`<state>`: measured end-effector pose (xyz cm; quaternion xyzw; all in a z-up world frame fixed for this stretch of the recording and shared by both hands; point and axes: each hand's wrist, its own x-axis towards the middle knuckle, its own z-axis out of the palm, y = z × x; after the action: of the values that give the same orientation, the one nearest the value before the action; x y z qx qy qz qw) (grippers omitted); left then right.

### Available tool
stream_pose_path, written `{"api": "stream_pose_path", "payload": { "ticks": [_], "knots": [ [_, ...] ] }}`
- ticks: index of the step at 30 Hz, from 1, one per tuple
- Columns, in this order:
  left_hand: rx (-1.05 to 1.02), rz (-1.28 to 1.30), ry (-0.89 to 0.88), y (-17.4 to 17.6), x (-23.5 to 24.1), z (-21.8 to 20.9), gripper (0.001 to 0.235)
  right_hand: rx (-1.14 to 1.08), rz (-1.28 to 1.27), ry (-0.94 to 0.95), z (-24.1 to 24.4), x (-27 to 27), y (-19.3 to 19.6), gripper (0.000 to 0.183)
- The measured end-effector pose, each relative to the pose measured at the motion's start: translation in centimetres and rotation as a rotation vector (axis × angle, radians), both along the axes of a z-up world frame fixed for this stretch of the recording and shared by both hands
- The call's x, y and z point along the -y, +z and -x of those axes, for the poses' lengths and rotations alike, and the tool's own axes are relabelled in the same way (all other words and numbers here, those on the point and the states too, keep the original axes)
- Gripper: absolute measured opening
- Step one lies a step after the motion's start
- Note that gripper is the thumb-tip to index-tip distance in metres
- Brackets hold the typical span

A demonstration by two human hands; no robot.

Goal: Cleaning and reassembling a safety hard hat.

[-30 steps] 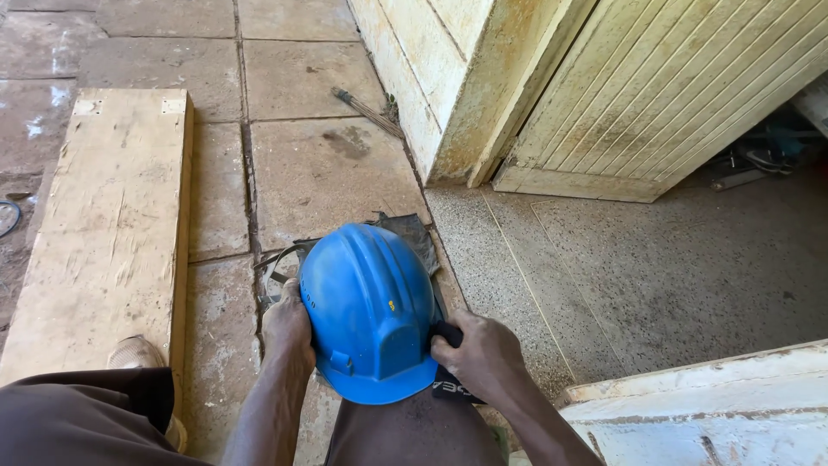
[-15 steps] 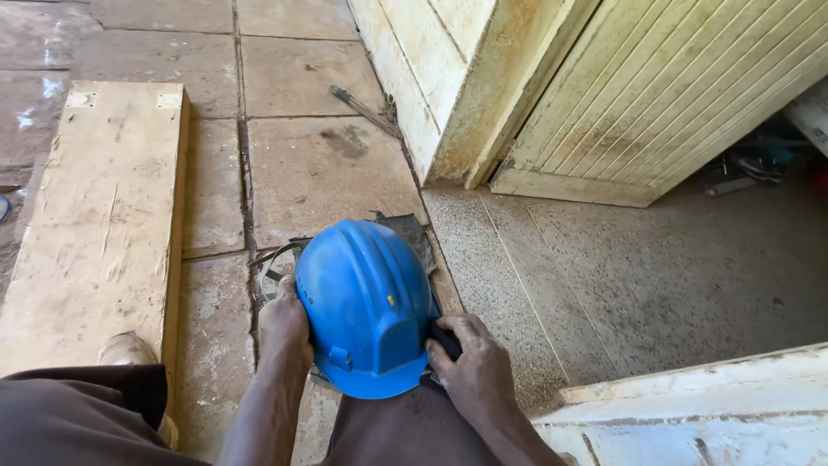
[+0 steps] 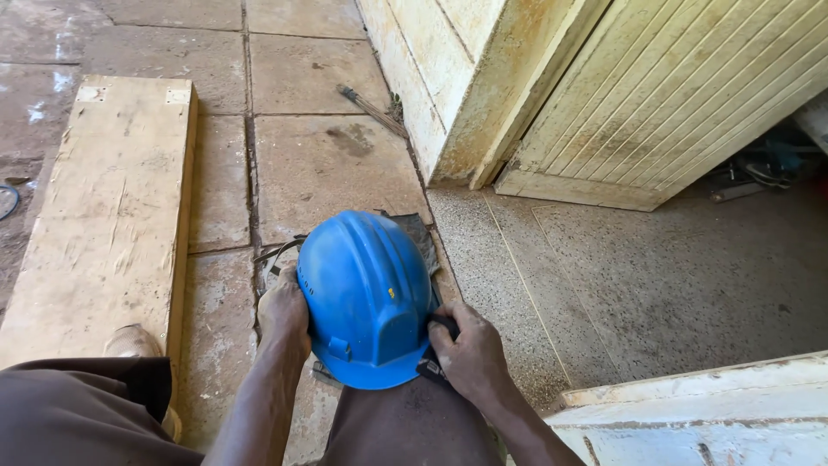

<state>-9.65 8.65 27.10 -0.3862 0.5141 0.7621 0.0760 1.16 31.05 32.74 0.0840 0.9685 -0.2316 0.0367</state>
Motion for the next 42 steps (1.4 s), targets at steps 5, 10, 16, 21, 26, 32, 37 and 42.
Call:
{"api": "stream_pose_path", "payload": {
  "ticks": [5,10,16,21,26,32,37,42],
  "knots": [
    [-0.005,-0.053,0.028,-1.1,0.2,0.7,0.052,-0.212,0.251,-0.124,0.3,0.3,-0.7,0.021],
    [0.018,0.017,0.045,-1.5,0.1,0.0,0.054,-0.381,0.231,-0.064,0.2,0.5,-0.7,0.021],
    [0.025,0.04,-0.028,0.9,-0.5,-0.7,0.057,-0.033,0.013,-0.089,-0.7,0.3,2.0,0.024],
    [-0.002,0.134,-0.01,1.1,-0.4,-1.1,0.058,-0.047,-0.132,-0.052,-0.7,1.7,2.8,0.034],
    [-0.06,0.207,-0.036,3.0,-0.6,-1.1,0.054,0.057,0.076,-0.012,-1.7,1.1,3.2,0.027],
    [-0.148,0.193,-0.003,0.7,0.0,-0.7,0.049,0.061,0.294,0.161,-1.5,-0.4,2.1,0.026],
    [-0.155,0.103,0.024,0.7,-0.2,-0.5,0.046,-0.228,0.485,0.026,-1.2,1.0,0.5,0.023],
    [-0.095,0.099,0.024,1.2,-0.8,-0.6,0.047,-0.183,0.441,-0.102,-2.0,0.2,-0.6,0.023]
  ]
}}
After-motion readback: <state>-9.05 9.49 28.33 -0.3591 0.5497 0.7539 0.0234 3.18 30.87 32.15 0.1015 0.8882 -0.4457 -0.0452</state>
